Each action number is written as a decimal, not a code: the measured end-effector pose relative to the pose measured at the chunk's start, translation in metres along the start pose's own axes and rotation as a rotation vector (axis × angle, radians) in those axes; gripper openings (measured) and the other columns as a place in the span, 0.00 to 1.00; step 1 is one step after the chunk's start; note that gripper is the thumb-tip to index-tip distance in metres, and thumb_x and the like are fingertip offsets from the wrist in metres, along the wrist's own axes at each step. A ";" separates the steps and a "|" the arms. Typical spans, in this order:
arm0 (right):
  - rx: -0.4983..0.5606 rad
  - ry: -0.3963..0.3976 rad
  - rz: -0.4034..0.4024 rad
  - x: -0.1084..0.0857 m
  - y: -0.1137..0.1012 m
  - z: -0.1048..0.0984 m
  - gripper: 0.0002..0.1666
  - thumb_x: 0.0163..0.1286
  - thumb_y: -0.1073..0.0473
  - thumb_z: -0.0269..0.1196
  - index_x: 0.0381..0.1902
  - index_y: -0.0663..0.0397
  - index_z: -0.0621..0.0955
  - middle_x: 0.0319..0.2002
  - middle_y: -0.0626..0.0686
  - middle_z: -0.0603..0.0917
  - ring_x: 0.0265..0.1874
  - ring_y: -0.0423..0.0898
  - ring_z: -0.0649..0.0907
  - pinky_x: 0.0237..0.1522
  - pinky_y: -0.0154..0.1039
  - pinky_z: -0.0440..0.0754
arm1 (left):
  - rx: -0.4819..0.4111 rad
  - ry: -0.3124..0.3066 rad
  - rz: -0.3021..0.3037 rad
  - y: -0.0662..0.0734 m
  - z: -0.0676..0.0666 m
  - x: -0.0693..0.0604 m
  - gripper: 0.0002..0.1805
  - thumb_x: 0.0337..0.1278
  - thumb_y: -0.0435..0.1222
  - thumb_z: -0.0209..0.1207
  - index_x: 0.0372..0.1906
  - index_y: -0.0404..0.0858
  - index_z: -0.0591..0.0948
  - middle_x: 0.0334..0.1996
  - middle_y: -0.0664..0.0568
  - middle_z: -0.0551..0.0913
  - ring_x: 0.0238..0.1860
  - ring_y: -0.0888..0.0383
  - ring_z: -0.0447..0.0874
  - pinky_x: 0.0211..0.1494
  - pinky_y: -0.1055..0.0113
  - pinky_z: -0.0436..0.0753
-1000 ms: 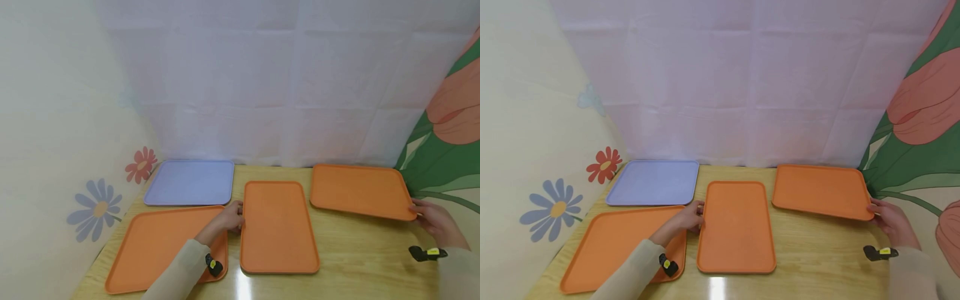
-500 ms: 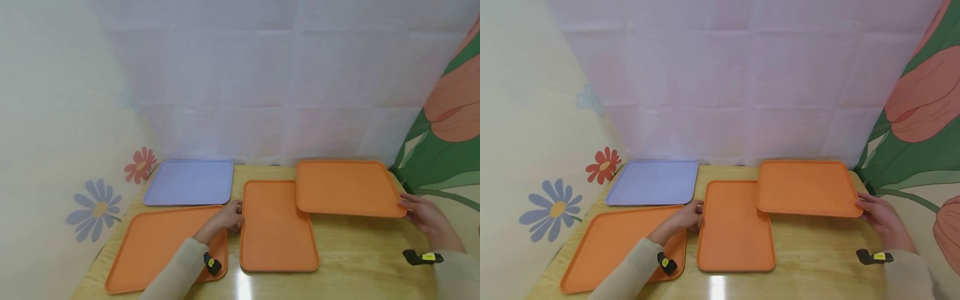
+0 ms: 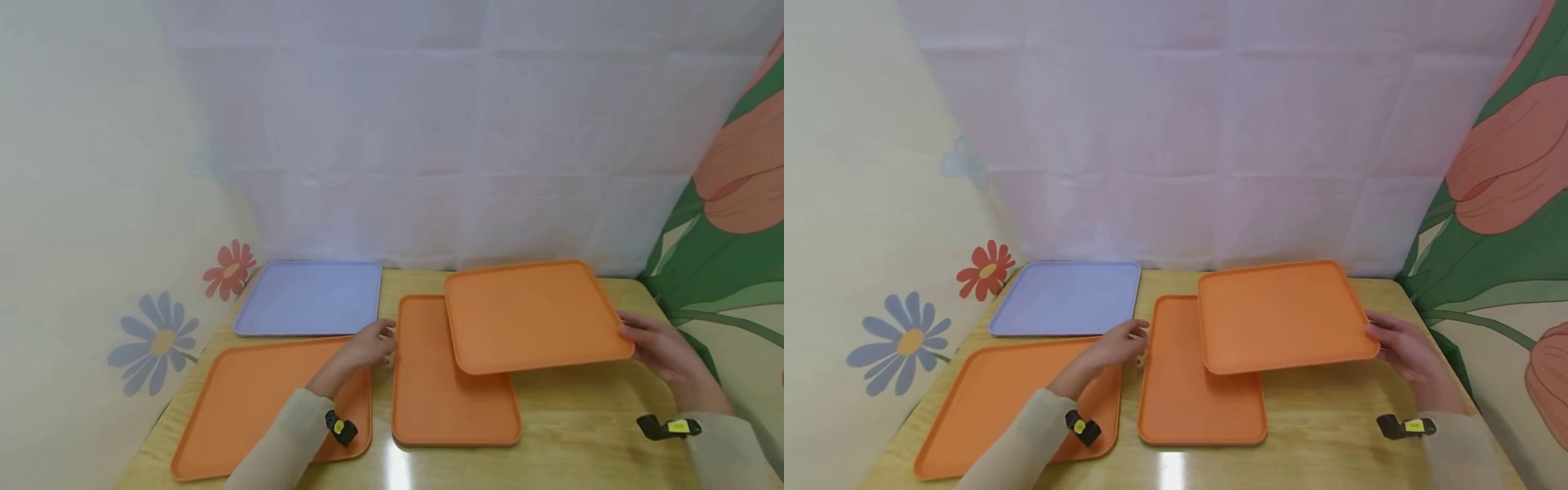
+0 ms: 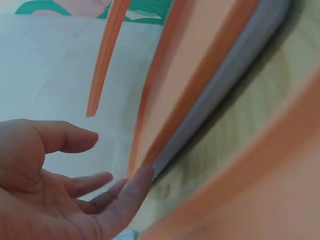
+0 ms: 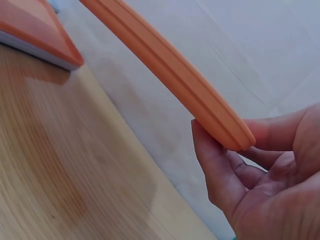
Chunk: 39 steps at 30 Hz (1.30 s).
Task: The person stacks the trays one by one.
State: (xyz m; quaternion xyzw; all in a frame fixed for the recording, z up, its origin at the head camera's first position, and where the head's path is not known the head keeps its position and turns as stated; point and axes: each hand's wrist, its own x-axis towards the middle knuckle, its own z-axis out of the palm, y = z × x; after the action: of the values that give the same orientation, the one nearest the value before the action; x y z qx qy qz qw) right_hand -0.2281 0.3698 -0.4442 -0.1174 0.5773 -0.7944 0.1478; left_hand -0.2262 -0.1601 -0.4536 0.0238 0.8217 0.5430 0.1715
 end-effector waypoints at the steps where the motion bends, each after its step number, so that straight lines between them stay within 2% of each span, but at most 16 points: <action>1: -0.016 0.004 0.002 0.002 0.001 0.003 0.29 0.79 0.73 0.45 0.51 0.41 0.88 0.44 0.46 0.89 0.39 0.42 0.89 0.38 0.34 0.87 | 0.007 0.006 0.019 0.001 -0.001 0.000 0.28 0.70 0.30 0.53 0.71 0.25 0.65 0.62 0.31 0.72 0.52 0.42 0.80 0.45 0.53 0.87; 4: -0.047 0.021 0.015 0.006 0.005 0.011 0.29 0.79 0.73 0.46 0.49 0.40 0.88 0.43 0.45 0.89 0.39 0.41 0.88 0.37 0.34 0.87 | 0.006 0.030 0.075 0.005 -0.005 0.002 0.26 0.73 0.31 0.51 0.71 0.25 0.67 0.64 0.31 0.72 0.56 0.40 0.79 0.50 0.53 0.87; 7: -0.069 0.009 0.031 0.010 0.007 0.020 0.29 0.79 0.73 0.46 0.49 0.38 0.88 0.44 0.44 0.89 0.40 0.40 0.88 0.38 0.34 0.87 | -0.041 0.049 0.121 0.009 -0.008 0.006 0.25 0.75 0.32 0.51 0.70 0.26 0.68 0.65 0.31 0.71 0.60 0.39 0.77 0.53 0.53 0.86; 11: -0.095 -0.029 0.047 0.016 0.008 0.031 0.28 0.79 0.72 0.47 0.51 0.37 0.87 0.46 0.43 0.89 0.41 0.40 0.88 0.40 0.35 0.87 | -0.100 0.035 0.173 0.017 -0.014 0.009 0.24 0.78 0.35 0.49 0.70 0.26 0.67 0.65 0.30 0.71 0.63 0.37 0.73 0.58 0.50 0.84; 15: -0.132 -0.067 0.059 0.024 0.010 0.041 0.27 0.79 0.72 0.48 0.51 0.37 0.87 0.47 0.43 0.88 0.43 0.40 0.87 0.41 0.35 0.87 | -0.092 -0.028 0.198 0.023 -0.022 0.011 0.27 0.80 0.40 0.46 0.72 0.27 0.65 0.66 0.32 0.70 0.63 0.37 0.74 0.59 0.48 0.82; 18: -0.150 -0.092 0.069 0.029 0.011 0.047 0.27 0.78 0.72 0.48 0.51 0.37 0.87 0.47 0.42 0.88 0.43 0.40 0.87 0.42 0.36 0.87 | -0.039 -0.080 0.195 0.024 -0.027 0.014 0.29 0.80 0.44 0.48 0.72 0.28 0.66 0.68 0.34 0.70 0.63 0.39 0.74 0.58 0.49 0.83; 24: -0.209 -0.148 0.099 0.039 0.015 0.059 0.26 0.78 0.71 0.50 0.52 0.36 0.86 0.48 0.42 0.88 0.45 0.40 0.87 0.44 0.37 0.87 | 0.085 -0.185 0.128 0.025 -0.035 0.013 0.28 0.77 0.50 0.51 0.71 0.38 0.71 0.68 0.43 0.74 0.65 0.45 0.72 0.52 0.57 0.83; 29: -0.266 -0.199 0.139 0.048 0.016 0.066 0.23 0.78 0.69 0.51 0.55 0.37 0.85 0.49 0.42 0.87 0.46 0.40 0.86 0.44 0.38 0.87 | 0.143 -0.316 0.107 0.025 -0.036 0.010 0.30 0.75 0.51 0.53 0.73 0.42 0.70 0.67 0.47 0.74 0.56 0.50 0.72 0.45 0.61 0.77; 31: -0.291 -0.215 0.151 0.051 0.017 0.067 0.22 0.78 0.68 0.51 0.58 0.42 0.83 0.50 0.42 0.87 0.46 0.41 0.86 0.44 0.38 0.87 | 0.167 -0.354 0.109 0.024 -0.034 0.009 0.30 0.75 0.51 0.53 0.74 0.43 0.69 0.66 0.48 0.74 0.53 0.51 0.72 0.43 0.61 0.76; 33: -0.318 -0.230 0.160 0.054 0.017 0.069 0.21 0.78 0.67 0.52 0.64 0.52 0.80 0.50 0.42 0.86 0.47 0.41 0.86 0.45 0.38 0.87 | 0.181 -0.377 0.112 0.024 -0.031 0.008 0.30 0.74 0.50 0.54 0.74 0.44 0.69 0.64 0.49 0.75 0.51 0.53 0.72 0.42 0.61 0.76; 37: -0.379 -0.247 0.182 0.060 0.018 0.073 0.29 0.79 0.64 0.54 0.71 0.75 0.65 0.52 0.42 0.85 0.48 0.42 0.86 0.46 0.40 0.87 | 0.152 -0.407 0.103 0.022 -0.024 0.006 0.29 0.75 0.45 0.54 0.75 0.42 0.67 0.55 0.48 0.77 0.44 0.54 0.72 0.38 0.61 0.78; 39: -0.408 -0.240 0.198 0.063 0.019 0.074 0.32 0.79 0.63 0.55 0.72 0.79 0.61 0.52 0.42 0.85 0.48 0.43 0.86 0.46 0.41 0.87 | 0.143 -0.418 0.101 0.021 -0.022 0.005 0.30 0.75 0.43 0.55 0.75 0.39 0.66 0.52 0.48 0.77 0.43 0.55 0.73 0.38 0.62 0.80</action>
State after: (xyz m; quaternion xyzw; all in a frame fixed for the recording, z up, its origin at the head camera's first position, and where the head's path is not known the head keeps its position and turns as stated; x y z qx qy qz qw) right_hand -0.2580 0.2755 -0.4384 -0.1811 0.7126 -0.6236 0.2655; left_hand -0.2411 -0.1701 -0.4283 0.1890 0.8025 0.4746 0.3084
